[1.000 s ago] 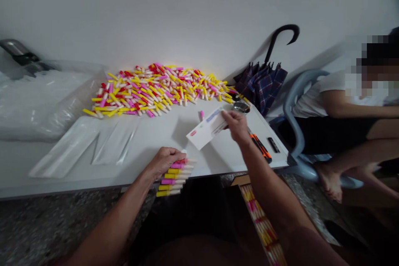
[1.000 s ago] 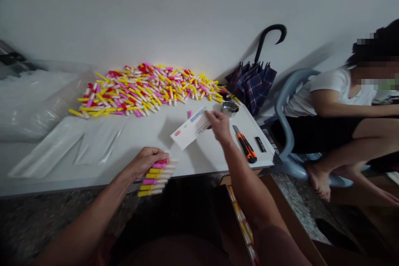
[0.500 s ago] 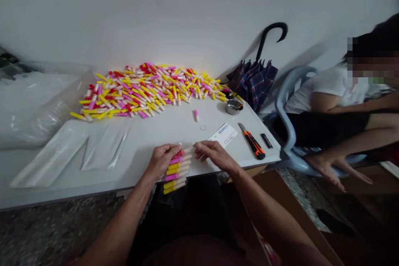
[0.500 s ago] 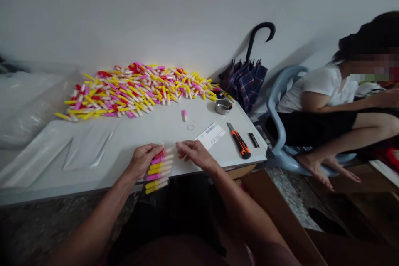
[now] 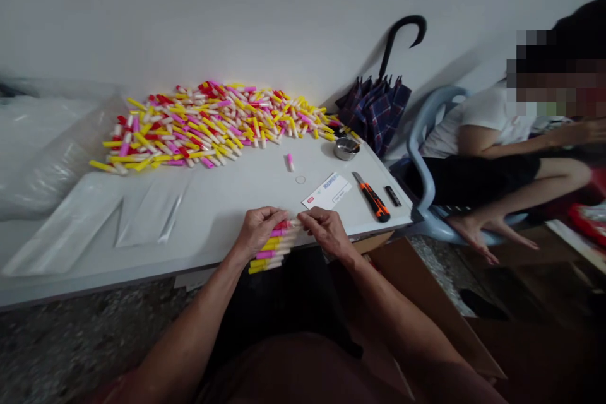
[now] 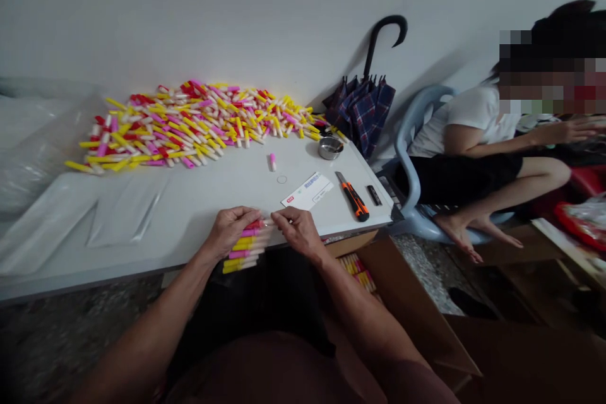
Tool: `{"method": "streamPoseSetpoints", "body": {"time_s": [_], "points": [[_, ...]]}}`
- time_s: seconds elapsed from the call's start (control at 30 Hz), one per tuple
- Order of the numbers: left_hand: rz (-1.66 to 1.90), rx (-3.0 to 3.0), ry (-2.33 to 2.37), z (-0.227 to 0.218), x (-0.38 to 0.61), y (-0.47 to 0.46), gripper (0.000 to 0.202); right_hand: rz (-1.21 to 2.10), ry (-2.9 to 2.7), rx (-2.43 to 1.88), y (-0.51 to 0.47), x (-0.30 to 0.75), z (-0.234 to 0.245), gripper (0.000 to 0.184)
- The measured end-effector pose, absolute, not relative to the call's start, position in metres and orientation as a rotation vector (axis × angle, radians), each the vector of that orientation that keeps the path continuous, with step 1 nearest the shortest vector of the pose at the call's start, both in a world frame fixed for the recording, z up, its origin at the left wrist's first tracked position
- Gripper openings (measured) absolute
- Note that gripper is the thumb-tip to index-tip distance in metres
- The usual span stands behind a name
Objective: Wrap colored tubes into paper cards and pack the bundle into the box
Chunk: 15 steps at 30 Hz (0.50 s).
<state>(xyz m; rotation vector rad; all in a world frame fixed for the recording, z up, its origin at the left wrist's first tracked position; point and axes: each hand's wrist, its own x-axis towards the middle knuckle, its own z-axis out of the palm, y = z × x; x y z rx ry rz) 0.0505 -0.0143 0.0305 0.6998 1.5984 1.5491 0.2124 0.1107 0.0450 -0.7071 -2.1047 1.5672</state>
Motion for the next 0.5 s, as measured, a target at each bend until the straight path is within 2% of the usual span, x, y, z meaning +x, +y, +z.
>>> {"method": "streamPoseSetpoints", "body": {"time_s": [0.17,0.33,0.5], "points": [[1.481,0.707,1.42,0.037,0.065,-0.006,0.04,1.549,-2.029,-0.787,0.111,0.235,0.062,0.04],[1.453,0.878,1.364,0.042,0.093,0.013,0.04,1.357,-2.024,-0.875,0.117,0.274,0.086,0.039],[1.542,1.022,1.393,0.048,0.14,0.045,0.041,1.41,-1.81,-0.93,0.122,0.322,0.109,0.037]]}}
